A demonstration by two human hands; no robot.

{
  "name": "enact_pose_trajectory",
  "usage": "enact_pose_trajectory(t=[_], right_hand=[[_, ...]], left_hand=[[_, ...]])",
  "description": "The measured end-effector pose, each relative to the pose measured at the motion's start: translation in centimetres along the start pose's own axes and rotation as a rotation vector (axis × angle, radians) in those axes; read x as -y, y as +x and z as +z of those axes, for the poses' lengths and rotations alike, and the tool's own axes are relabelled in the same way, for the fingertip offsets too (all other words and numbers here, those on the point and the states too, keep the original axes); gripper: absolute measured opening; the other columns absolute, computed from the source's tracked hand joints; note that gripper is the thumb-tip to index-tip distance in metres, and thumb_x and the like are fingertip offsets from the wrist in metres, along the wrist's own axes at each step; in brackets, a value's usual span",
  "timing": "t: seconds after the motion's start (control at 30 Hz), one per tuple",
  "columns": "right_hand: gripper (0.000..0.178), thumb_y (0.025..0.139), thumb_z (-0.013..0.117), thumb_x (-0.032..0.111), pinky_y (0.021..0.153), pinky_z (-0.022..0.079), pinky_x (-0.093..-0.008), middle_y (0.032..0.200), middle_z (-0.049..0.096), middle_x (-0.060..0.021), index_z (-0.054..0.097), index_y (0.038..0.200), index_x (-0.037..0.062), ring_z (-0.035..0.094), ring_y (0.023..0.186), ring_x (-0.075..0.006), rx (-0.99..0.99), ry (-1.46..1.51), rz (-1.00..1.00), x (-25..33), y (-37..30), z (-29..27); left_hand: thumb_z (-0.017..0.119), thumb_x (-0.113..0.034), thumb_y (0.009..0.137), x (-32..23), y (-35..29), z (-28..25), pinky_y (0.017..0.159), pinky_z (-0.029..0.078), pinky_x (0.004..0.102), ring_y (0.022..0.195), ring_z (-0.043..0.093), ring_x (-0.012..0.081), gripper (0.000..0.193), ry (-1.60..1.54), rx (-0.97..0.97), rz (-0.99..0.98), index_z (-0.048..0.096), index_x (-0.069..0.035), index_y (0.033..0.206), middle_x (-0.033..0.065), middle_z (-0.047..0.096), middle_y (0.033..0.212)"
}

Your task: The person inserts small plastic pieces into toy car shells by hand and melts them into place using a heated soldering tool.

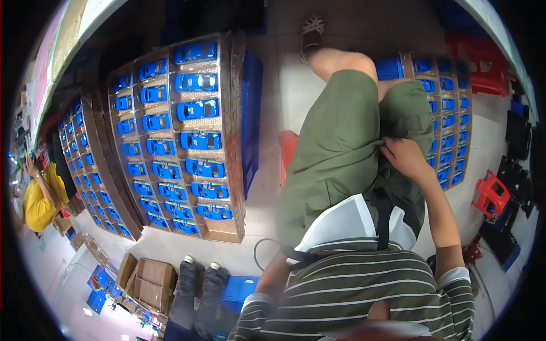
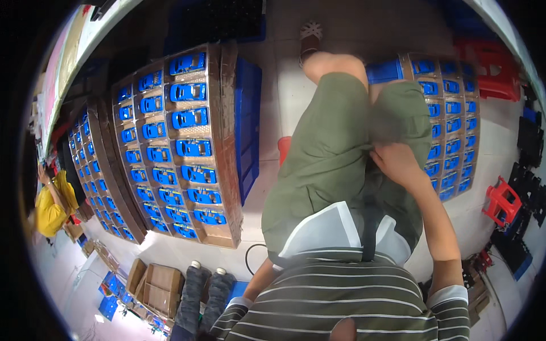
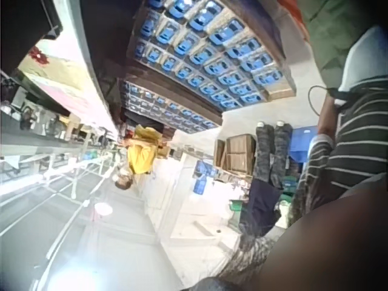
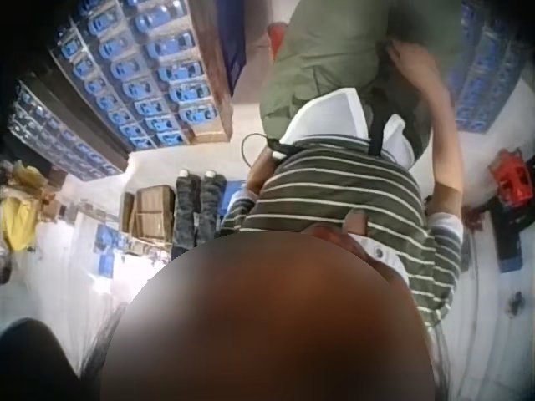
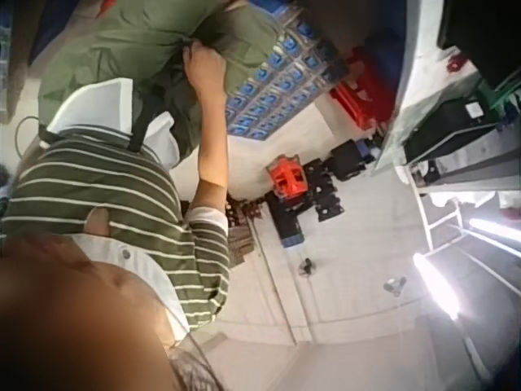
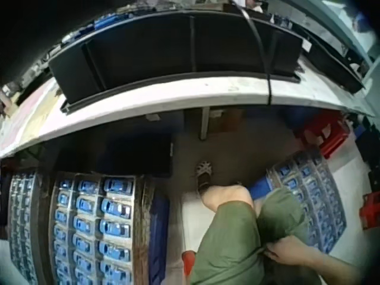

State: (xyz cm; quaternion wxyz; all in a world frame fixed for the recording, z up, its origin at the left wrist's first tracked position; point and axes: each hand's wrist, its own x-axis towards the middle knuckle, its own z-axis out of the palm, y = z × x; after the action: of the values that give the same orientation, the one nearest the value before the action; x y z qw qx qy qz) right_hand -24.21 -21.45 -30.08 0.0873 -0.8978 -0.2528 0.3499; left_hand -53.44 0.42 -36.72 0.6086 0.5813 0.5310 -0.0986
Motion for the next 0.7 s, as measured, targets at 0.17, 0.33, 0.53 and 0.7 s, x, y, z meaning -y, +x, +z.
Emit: enact_pose_trajectory(t=[0.17, 0.33, 0.53, 0.7], right_hand=[[0.019, 0.082, 0.057, 0.02, 0.063, 0.045, -0.0447, 0.076, 0.059, -0.0177, 0.055, 0.087, 0.0022, 0.057, 0.073, -0.0371, -0.308, 0.103, -0.031, 0.1, -1.5, 0.2], [0.019, 0.081, 0.058, 0.023, 0.06, 0.046, -0.0419, 0.074, 0.06, -0.0123, 0.055, 0.083, 0.0049, 0.059, 0.069, -0.0321, -0.254, 0.079, -0.22, 0.5, -0.2, -2.1], [0.02, 0.083, 0.056, 0.025, 0.056, 0.047, -0.0388, 0.061, 0.058, -0.0102, 0.054, 0.077, 0.0065, 0.061, 0.063, -0.0297, -0.002, -0.112, -0.428, -0.2, 4.8, -2.2], [0.019, 0.084, 0.054, 0.025, 0.057, 0.048, -0.0396, 0.064, 0.059, -0.0108, 0.054, 0.079, 0.0063, 0.062, 0.067, -0.0296, 0.171, -0.191, -0.441, 0.9, 5.2, -7.2]], left_hand=[[0.038, -0.029, 0.093, 1.3, -0.1, 0.0, 0.091, 0.038, 0.0426, 0.107, 0.046, 0.0402, 0.043, -0.02, -0.064, 0.037, 0.048, 0.007, 0.112, 0.0286, 0.047, 0.115], [0.039, -0.027, 0.093, 0.7, 1.1, 1.9, 0.09, 0.039, 0.0436, 0.105, 0.047, 0.0415, 0.042, -0.079, -0.135, 0.006, 0.049, 0.009, 0.11, 0.0299, 0.048, 0.112], [0.041, -0.025, 0.092, -1.5, 4.2, 4.2, 0.089, 0.041, 0.045, 0.102, 0.048, 0.0429, 0.04, -0.137, -0.252, -0.062, 0.05, 0.011, 0.108, 0.0315, 0.049, 0.109], [0.042, -0.022, 0.092, -1.3, 3.6, 4.6, 0.088, 0.042, 0.046, 0.1, 0.049, 0.0442, 0.039, 0.121, -0.461, -0.026, 0.051, 0.013, 0.106, 0.0329, 0.05, 0.107]])
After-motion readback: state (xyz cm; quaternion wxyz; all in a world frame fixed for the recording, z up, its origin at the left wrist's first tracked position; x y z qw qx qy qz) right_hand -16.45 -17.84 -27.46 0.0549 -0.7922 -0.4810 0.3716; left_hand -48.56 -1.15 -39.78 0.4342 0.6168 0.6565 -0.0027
